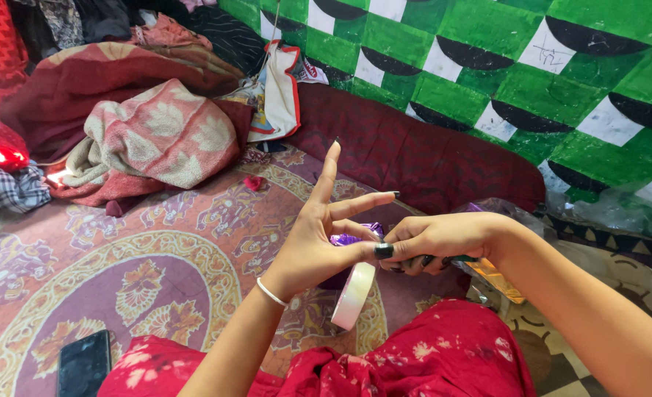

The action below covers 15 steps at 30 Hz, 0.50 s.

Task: The person wraps a small rectangular box with purple metallic paper, folding edges and securing them with clear tape. They repeatedly apply tape to the seams and corners, then inspect the finished package.

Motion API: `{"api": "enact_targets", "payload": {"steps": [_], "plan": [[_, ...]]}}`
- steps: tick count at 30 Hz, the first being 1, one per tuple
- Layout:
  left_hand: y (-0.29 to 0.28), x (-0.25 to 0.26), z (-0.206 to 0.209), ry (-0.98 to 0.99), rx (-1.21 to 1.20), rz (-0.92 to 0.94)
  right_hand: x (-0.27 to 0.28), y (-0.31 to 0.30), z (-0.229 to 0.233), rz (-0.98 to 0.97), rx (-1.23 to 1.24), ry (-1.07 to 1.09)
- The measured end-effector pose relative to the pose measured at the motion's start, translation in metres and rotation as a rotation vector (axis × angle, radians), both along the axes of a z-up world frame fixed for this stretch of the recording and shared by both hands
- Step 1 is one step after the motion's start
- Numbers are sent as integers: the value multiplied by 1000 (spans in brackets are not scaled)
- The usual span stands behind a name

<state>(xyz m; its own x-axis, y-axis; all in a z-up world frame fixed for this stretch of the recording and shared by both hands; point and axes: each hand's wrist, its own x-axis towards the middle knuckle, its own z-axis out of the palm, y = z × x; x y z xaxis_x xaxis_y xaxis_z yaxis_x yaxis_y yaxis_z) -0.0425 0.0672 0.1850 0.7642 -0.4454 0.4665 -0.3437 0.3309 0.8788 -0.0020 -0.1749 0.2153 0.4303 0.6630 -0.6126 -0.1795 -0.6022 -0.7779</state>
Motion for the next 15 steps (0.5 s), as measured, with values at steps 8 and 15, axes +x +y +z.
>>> {"api": "enact_targets", "payload": {"steps": [8,15], "plan": [[6,0,-6,82,-61,-62,9,-9,-21,48,56,-117],[8,-3,-11,86,-69,-6,-2,-21,-42,-318,356,-89]]}}
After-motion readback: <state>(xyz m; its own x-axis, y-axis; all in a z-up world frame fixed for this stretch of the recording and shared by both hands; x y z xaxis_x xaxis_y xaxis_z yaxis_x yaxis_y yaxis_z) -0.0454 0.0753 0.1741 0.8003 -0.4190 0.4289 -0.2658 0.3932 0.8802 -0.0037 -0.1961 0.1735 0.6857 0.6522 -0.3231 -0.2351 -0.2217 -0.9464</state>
